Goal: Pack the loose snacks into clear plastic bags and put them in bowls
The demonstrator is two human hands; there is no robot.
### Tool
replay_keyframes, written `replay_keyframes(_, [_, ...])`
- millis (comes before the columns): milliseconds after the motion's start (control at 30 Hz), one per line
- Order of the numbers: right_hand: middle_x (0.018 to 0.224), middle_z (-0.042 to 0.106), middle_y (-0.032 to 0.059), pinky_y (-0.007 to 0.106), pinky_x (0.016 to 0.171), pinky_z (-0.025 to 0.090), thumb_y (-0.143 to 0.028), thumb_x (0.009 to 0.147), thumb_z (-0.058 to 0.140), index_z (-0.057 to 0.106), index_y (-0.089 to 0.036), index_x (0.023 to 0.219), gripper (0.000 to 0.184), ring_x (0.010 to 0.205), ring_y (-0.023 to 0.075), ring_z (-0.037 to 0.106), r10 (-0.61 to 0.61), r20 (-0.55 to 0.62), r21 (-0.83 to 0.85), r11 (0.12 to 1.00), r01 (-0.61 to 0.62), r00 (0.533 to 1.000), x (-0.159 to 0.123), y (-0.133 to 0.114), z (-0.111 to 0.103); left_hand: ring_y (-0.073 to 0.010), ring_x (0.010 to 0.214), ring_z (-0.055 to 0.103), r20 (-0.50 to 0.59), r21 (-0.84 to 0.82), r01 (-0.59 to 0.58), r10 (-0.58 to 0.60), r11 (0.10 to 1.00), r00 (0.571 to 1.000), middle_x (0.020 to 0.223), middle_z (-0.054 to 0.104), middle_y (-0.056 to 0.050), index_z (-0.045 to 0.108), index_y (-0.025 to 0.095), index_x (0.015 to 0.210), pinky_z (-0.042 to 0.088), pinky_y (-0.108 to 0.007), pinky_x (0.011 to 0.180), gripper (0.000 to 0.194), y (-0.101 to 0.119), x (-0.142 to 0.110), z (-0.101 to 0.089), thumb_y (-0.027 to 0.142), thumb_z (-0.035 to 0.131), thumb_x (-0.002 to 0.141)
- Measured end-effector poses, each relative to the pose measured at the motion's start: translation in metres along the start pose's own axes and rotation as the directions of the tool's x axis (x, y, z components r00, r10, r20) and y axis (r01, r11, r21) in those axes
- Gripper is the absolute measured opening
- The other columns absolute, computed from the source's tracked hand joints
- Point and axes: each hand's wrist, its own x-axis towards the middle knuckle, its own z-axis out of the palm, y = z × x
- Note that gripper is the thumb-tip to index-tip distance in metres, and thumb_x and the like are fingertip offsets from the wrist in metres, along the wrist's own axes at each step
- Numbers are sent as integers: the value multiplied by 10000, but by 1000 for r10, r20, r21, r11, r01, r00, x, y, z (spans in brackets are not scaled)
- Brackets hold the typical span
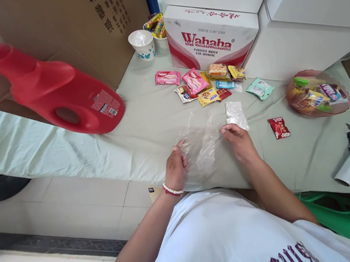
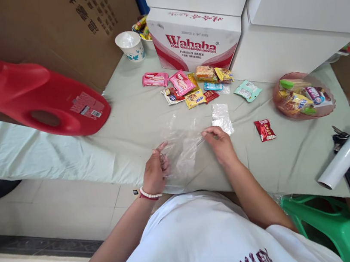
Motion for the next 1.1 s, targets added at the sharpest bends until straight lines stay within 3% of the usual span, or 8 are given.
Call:
replay_keyframes(233, [907, 698, 8, 322, 711, 600, -530, 685, 857, 554, -245, 856, 450, 753, 151, 662, 253, 72, 339, 903, -262, 965, 3, -3, -40, -68, 411, 272, -136, -91, 107, -119, 990, 984, 580, 432, 72, 652, 172, 1262, 188, -203, 368, 661, 18, 19, -27, 705, 518, 894])
replay_keyframes(400, [633, 569, -68, 201, 387, 350, -509, 706, 834, 540, -233, 838, 424, 444, 71, 430, 277, -50, 250, 934, -256, 960, 8, 8, -38, -77, 407, 234, -142, 60, 144, -134, 988, 981, 555, 389, 78, 666, 156, 1161, 188, -219, 377, 621, 19, 27, -46, 693, 473, 915])
replay_keyframes(500, [611, 575, -62, 222, 377, 317, -453, 749, 778, 548, -235, 833, 328, 420, 80, 412, 243, -54, 162, 959, -232, 969, 10, 7, -33, -125, 528, 409, -284, 412, -54, 184, 910, 941, 653, 463, 34, 651, 163, 1188, 368, -260, 497, 536, 21, 24, -55, 610, 520, 923])
replay_keyframes(567, [617, 598, -53, 236, 381, 324, -430, 761, 750, 556, -237, 833, 282, 411, 87, 418, 231, -29, 114, 967, -227, 972, 10, 4, -29, -201, 787, 561, -303, 694, -210, 544, 689, 782, 839, 566, -44, 628, 154, 1220, 486, -345, 722, 465, 28, 17, -54, 489, 601, 899])
replay_keyframes(633, [638, 628, -45, 244, 386, 336, -429, 766, 735, 554, -240, 834, 271, 406, 90, 427, 230, -5, 97, 969, -228, 973, 10, 1, -26, -265, 1017, 578, -102, 838, -357, 762, 412, 639, 993, 607, -107, 645, 161, 1179, 471, -431, 922, 362, 38, 11, -44, 377, 617, 890])
replay_keyframes(700, [673, 659, -37, 246, 391, 345, -445, 766, 732, 543, -243, 839, 286, 406, 90, 434, 243, 3, 112, 964, -241, 970, 10, 0, -24, -276, 1079, 583, 183, 819, -530, 776, 219, 604, 1017, 641, -117, 686, 187, 1081, 441, -455, 1000, 231, 46, 13, -26, 305, 573, 919])
replay_keyframes(867, [708, 678, -27, 235, 394, 338, -491, 758, 749, 528, -243, 862, 348, 429, 87, 441, 289, -59, 182, 944, -274, 956, 10, 5, -26, -268, 1074, 601, 400, 772, -597, 563, 219, 723, 1070, 694, -130, 735, 184, 1039, 461, -432, 959, 278, 39, 71, 27, 251, 475, 968])
replay_keyframes(1100, [818, 733, 21, 262, 531, 479, -688, 764, 733, 558, -246, 981, 522, 604, 142, 613, 282, -18, 331, 907, -260, 959, -3, 3, -44, -308, 1179, 589, 613, 770, -638, 276, 3, 741, 1276, 663, -149, 722, 184, 1139, 478, -440, 935, 303, 24, 119, 48, 244, 470, 982])
